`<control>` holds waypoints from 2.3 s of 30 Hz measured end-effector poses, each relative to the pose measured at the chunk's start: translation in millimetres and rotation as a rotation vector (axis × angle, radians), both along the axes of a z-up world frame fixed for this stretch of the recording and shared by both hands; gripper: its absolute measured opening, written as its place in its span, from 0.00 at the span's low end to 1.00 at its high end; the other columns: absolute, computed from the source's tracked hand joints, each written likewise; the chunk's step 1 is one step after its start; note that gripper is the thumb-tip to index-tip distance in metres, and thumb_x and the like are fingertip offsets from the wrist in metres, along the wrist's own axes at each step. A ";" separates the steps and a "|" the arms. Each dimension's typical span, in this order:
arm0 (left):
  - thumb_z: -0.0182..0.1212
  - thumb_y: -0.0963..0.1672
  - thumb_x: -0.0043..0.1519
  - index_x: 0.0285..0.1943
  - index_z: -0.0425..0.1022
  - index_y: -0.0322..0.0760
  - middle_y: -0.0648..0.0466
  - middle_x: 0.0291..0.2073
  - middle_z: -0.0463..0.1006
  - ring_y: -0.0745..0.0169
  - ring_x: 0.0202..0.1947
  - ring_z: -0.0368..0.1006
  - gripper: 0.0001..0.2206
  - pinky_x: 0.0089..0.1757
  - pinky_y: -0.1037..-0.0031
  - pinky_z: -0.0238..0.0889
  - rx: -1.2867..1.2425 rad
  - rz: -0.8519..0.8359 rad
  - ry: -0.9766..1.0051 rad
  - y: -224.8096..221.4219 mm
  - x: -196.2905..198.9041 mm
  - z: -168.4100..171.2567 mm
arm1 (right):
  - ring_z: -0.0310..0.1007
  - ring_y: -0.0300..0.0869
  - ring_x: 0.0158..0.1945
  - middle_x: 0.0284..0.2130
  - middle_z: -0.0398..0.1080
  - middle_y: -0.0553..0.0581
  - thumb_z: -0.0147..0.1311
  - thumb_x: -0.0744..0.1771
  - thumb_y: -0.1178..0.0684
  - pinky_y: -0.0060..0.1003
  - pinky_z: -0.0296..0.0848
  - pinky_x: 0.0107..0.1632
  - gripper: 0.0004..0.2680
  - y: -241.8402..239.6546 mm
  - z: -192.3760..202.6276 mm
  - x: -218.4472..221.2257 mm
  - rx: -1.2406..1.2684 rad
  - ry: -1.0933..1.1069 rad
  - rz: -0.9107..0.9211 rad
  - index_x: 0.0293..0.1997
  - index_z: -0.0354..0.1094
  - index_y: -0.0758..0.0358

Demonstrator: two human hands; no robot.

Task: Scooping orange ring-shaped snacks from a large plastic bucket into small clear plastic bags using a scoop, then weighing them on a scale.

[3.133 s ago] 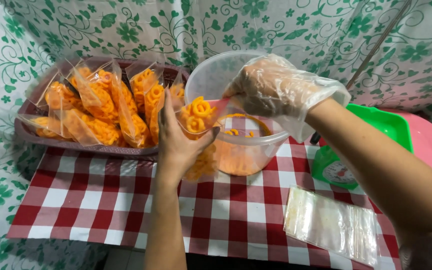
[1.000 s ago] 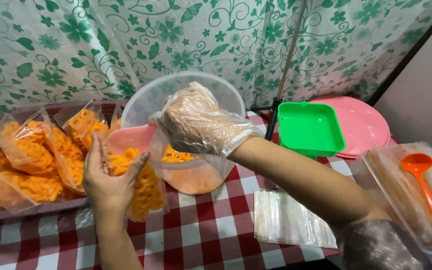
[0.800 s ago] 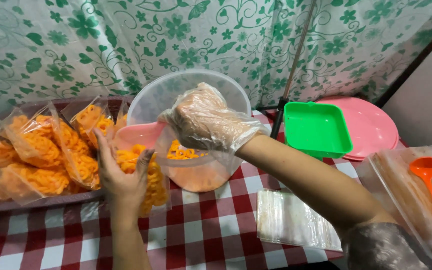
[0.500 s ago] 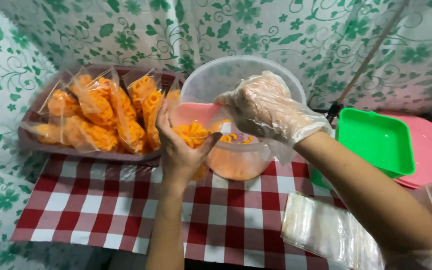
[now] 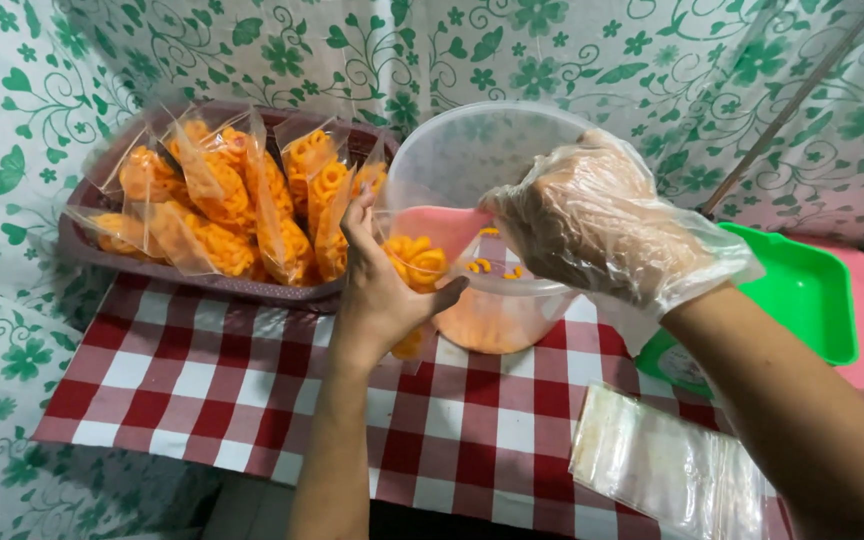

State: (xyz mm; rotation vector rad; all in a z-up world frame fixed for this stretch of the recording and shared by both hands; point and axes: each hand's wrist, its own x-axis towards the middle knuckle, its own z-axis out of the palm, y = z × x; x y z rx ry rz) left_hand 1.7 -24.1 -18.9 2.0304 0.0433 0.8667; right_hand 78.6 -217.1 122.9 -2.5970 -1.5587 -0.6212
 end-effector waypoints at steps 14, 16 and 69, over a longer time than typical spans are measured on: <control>0.83 0.49 0.39 0.69 0.49 0.39 0.28 0.64 0.66 0.23 0.62 0.66 0.51 0.62 0.44 0.58 0.041 0.040 0.129 -1.1 -7.0 15.7 | 0.80 0.52 0.48 0.37 0.81 0.56 0.55 0.67 0.52 0.46 0.77 0.45 0.07 -1.5 -7.8 2.5 0.146 0.699 -0.252 0.45 0.81 0.47; 0.82 0.48 0.39 0.69 0.48 0.37 0.27 0.65 0.65 0.23 0.63 0.65 0.51 0.62 0.45 0.56 0.072 0.046 0.104 -0.1 -4.4 11.9 | 0.81 0.53 0.47 0.37 0.81 0.59 0.55 0.67 0.52 0.47 0.77 0.46 0.08 -7.1 -15.1 3.9 0.189 0.743 -0.241 0.47 0.81 0.48; 0.85 0.46 0.39 0.73 0.47 0.35 0.25 0.60 0.69 0.22 0.61 0.67 0.54 0.61 0.45 0.57 0.167 -0.024 0.064 1.3 -14.0 30.8 | 0.80 0.53 0.49 0.43 0.80 0.64 0.54 0.65 0.51 0.47 0.76 0.52 0.12 -8.2 -32.3 33.0 0.293 1.012 -0.280 0.52 0.81 0.49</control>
